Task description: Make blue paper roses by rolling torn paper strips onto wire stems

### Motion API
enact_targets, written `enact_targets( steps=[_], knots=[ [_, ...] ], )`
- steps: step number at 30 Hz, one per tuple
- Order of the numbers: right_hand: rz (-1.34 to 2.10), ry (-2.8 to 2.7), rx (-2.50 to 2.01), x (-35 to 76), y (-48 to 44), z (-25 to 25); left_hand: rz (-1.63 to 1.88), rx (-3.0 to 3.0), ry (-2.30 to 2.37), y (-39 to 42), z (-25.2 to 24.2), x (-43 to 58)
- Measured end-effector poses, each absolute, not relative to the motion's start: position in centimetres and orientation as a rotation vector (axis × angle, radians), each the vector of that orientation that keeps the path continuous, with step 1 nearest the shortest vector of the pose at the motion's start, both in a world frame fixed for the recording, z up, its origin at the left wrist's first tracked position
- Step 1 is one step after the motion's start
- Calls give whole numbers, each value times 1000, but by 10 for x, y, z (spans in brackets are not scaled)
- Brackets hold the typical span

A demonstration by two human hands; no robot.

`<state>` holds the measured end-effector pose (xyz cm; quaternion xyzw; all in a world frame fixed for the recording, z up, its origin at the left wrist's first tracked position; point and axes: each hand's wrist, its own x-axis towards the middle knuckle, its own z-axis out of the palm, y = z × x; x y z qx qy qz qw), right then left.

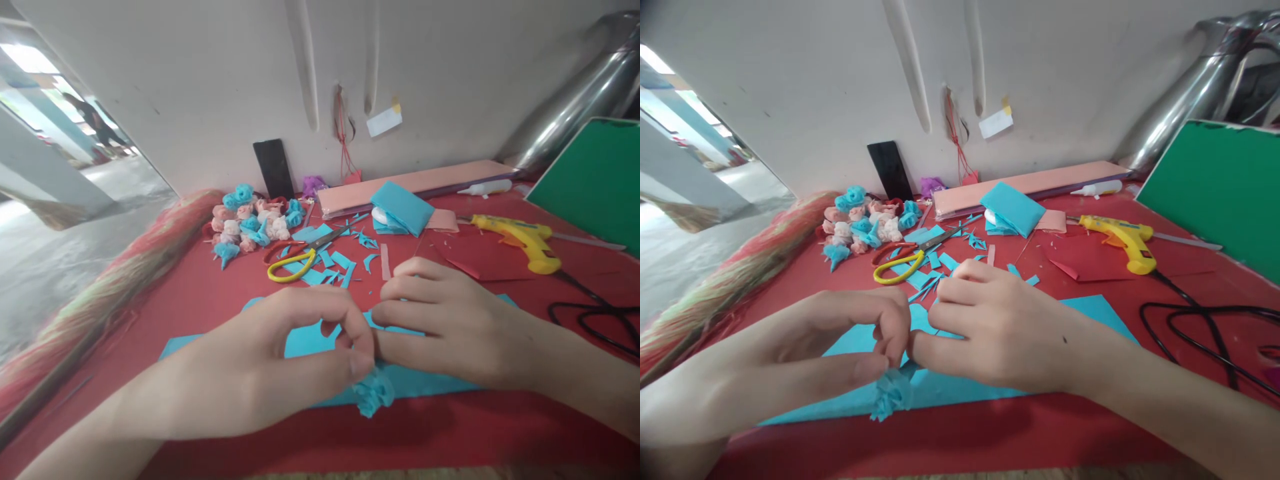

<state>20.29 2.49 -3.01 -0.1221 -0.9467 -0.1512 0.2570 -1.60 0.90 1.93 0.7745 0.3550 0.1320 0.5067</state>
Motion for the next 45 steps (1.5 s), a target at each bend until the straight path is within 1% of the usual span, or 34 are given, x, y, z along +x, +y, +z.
enact_targets(
  steps=[10, 21, 31, 37, 45],
  knots=[
    [-397, -2551, -289, 202, 29, -33, 377, 1984, 865, 6, 14, -15],
    [-163, -2637, -268, 202, 29, -33, 366, 2014, 922, 6, 11, -12],
    [313, -2676, -292, 202, 22, -25, 372, 1964, 889, 10, 11, -9],
    [714, -2637, -393, 202, 18, -21, 321, 1893, 764, 15, 12, -9],
    [1087, -2561, -457, 203, 19, -17, 280, 1552, 645, 20, 12, -7]
  ],
)
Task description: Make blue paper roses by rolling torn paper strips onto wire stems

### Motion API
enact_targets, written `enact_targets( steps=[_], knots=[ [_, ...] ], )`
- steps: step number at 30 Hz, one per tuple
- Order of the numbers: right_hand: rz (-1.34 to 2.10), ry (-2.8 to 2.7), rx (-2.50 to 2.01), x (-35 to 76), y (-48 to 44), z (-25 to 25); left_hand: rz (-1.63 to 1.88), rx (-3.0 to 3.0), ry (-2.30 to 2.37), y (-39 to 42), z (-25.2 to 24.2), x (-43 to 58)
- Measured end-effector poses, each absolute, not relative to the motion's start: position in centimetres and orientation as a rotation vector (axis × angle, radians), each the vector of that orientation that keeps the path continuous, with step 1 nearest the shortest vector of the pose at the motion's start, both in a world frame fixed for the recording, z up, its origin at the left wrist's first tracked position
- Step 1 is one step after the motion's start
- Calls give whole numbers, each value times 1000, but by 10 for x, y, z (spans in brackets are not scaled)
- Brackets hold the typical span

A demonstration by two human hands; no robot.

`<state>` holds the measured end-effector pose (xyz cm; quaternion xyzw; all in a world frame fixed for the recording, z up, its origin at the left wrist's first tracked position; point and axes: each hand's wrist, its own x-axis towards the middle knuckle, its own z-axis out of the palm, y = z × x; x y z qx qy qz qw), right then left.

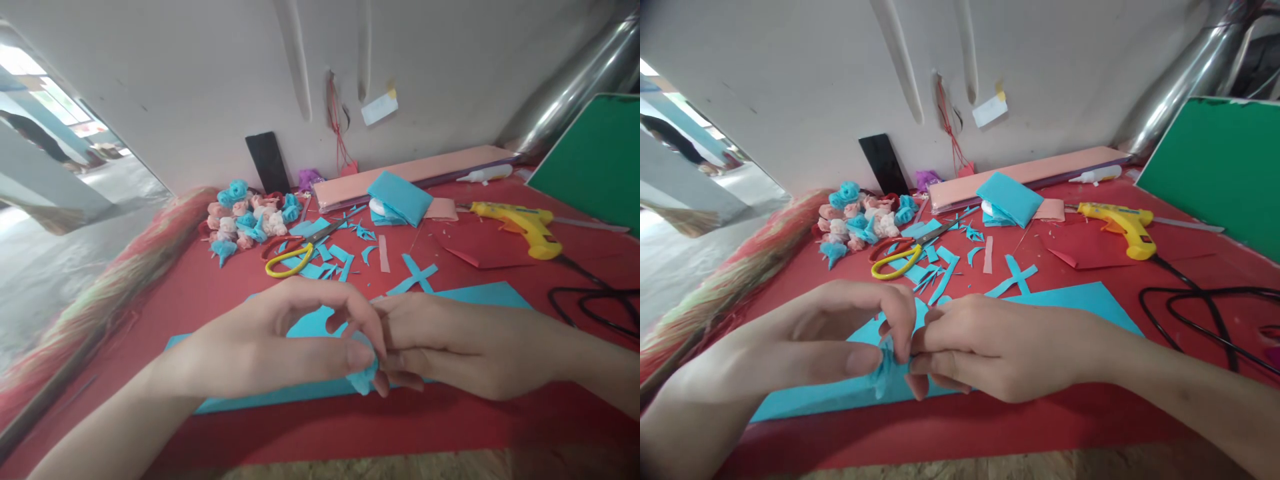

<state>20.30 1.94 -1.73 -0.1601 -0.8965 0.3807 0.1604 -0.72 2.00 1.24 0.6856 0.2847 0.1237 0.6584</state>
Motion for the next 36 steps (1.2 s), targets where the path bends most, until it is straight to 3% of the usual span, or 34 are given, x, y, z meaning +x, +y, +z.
enact_targets(
  steps=[7, 14, 36],
  knots=[
    [1307, -2454, -488, 207, 20, -24, 308, 1680, 716, 25, 9, -7],
    [2088, -2041, -438, 203, 23, -29, 270, 1698, 669, 29, 5, -8],
    [2376, -1858, -632, 200, 20, -21, 233, 1763, 648, 24, -1, -4]
  ],
)
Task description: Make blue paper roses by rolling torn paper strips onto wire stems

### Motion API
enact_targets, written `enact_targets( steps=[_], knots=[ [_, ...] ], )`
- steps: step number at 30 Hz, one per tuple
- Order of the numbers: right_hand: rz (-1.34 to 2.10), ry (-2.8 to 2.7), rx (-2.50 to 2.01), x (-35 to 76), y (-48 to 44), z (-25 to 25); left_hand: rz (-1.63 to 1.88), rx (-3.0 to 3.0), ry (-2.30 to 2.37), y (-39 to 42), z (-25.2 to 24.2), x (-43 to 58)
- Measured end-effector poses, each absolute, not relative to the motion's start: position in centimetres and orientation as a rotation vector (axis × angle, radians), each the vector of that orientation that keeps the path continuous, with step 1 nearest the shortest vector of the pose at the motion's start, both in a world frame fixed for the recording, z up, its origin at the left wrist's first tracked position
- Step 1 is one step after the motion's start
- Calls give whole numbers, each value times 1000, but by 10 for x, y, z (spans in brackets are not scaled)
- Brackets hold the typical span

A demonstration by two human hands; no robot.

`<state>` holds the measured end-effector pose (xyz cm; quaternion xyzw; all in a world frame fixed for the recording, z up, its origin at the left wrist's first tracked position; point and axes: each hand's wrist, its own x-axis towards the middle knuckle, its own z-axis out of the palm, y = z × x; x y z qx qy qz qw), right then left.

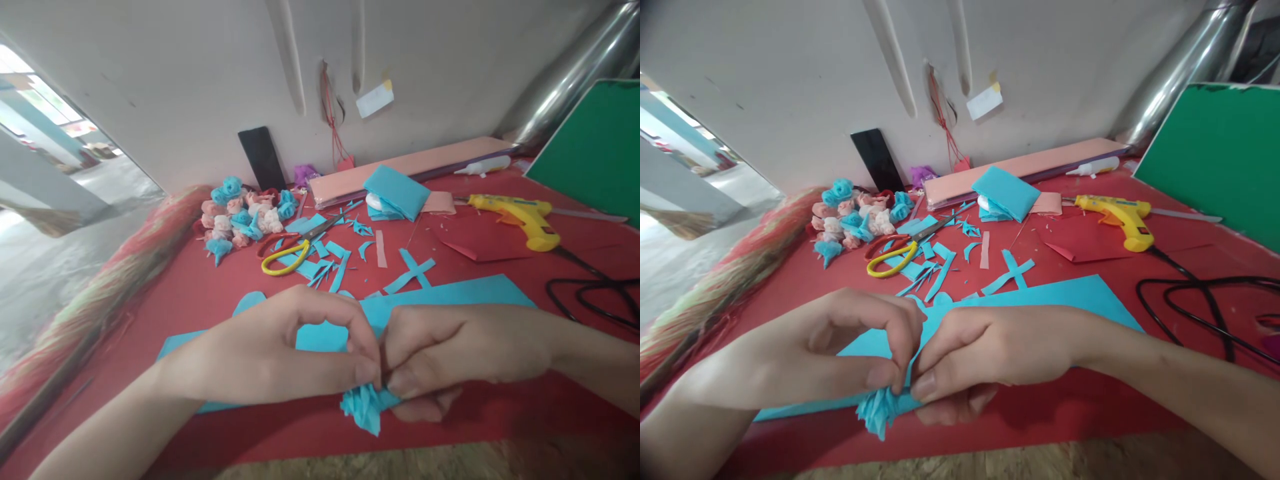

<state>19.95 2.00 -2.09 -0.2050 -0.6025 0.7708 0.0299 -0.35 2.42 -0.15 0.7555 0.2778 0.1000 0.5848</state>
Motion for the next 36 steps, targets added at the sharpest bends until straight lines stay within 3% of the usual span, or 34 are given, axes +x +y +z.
enact_targets(
  steps=[8, 13, 16, 21, 28, 36],
  knots=[
    [2548, -1739, -654, 200, 21, -22, 382, 1984, 681, 27, 5, -5],
    [2019, -1674, -637, 192, 17, -28, 1051, 2371, 895, 25, 2, -4],
    [1725, -1562, -699, 187, 14, -35, 1255, 2554, 852, 21, 2, -3],
    [1621, -1518, -789, 183, 6, -35, 1484, 2968, 910, 15, 6, -1],
    [1689, -1489, -823, 177, -5, -24, 1554, 3102, 825, 15, 6, -1],
    [1330, -1710, -952, 179, -9, -31, 1422, 3129, 890, 14, 5, 1]
  ],
)
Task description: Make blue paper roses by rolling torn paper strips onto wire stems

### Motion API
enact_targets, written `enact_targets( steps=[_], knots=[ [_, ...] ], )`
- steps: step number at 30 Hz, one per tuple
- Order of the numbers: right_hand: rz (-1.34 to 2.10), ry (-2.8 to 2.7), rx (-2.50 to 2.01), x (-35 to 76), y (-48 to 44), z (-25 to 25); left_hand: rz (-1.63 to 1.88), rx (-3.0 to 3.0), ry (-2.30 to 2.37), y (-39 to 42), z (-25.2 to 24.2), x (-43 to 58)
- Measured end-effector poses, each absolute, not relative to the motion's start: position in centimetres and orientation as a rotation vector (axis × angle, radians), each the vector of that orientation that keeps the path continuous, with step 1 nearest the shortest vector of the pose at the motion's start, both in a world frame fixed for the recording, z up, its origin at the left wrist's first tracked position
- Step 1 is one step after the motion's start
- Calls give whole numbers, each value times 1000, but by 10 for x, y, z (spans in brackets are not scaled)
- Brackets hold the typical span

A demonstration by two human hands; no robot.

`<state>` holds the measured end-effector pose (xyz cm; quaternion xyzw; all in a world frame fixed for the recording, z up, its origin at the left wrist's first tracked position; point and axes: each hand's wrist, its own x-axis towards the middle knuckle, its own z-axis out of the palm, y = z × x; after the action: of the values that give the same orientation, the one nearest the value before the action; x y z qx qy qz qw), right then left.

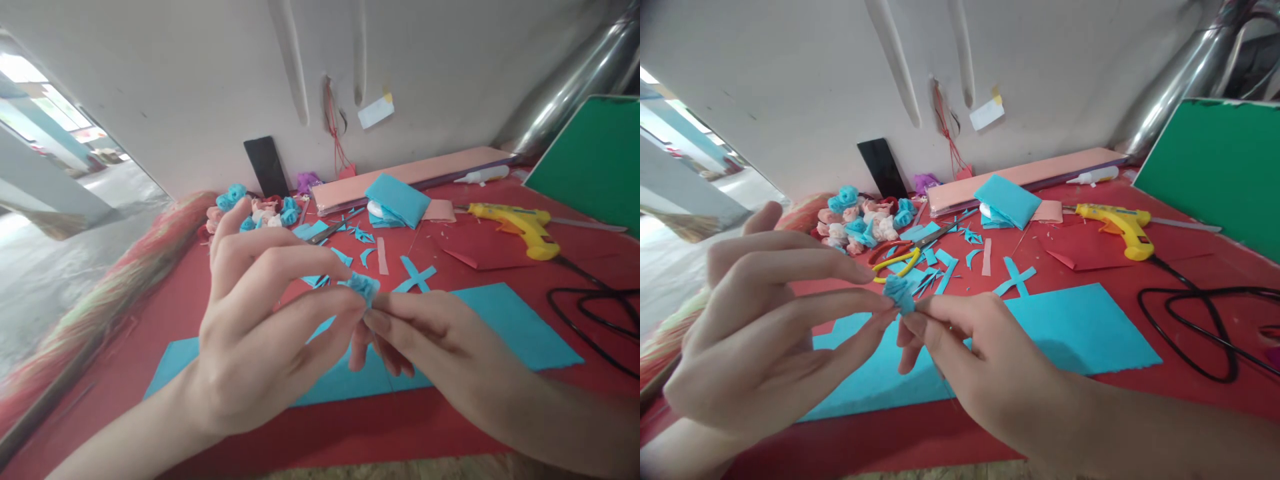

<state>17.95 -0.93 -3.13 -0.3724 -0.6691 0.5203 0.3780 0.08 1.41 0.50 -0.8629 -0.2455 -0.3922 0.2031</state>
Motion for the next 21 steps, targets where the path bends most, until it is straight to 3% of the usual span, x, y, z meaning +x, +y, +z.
enact_targets(
  steps=[10, 21],
  knots=[
    [954, -1939, -999, 182, -10, -36, -1063, -2454, -836, 10, 4, 1],
    [957, -1939, -991, 181, -13, -37, -1050, -2447, -799, 11, 6, 2]
  ],
)
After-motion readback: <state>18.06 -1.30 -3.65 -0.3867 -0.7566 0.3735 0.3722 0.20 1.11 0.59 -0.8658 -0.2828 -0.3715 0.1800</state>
